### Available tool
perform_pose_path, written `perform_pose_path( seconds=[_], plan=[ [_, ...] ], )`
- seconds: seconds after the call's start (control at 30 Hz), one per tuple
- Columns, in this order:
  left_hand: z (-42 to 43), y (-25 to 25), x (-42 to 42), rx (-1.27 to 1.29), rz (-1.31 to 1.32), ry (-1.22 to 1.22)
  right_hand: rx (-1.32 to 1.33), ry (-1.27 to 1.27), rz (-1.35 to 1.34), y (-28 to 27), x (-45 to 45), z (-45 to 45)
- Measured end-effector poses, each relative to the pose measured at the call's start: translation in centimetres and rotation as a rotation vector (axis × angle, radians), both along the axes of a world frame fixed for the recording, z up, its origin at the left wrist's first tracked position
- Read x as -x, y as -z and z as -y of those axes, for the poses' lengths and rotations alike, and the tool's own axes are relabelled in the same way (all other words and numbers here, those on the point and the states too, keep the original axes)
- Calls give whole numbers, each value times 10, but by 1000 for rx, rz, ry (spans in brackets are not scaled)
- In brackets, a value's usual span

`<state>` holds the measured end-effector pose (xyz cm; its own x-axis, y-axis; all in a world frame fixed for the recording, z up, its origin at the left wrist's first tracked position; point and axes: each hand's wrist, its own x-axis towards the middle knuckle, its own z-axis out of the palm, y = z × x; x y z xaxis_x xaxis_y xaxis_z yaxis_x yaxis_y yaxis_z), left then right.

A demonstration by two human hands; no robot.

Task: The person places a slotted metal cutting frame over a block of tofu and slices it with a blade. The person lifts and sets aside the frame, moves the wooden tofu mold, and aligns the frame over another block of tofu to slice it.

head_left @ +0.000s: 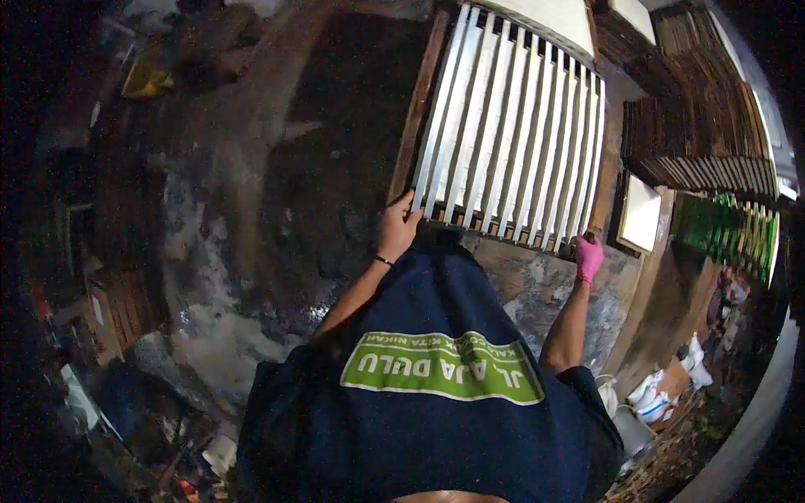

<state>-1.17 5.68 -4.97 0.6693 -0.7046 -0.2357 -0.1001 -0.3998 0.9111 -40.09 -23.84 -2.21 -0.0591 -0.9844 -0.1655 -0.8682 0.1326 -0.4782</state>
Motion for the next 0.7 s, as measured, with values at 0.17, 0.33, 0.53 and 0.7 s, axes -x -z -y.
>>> perform_pose_path(
  seconds=[0.17,0.33,0.53,0.7],
  plan=[
    [-1,0,-9,9,-22,24,58,6,85,20,18,-11],
    [16,-38,-17,-164,122,-13,-2,35,262,32,24,-13],
    [18,-37,-17,-379,310,22,24,37,110,17,14,-23],
    [25,-34,-19,-525,272,56,-41,27,33,9,9,-23]
  ],
)
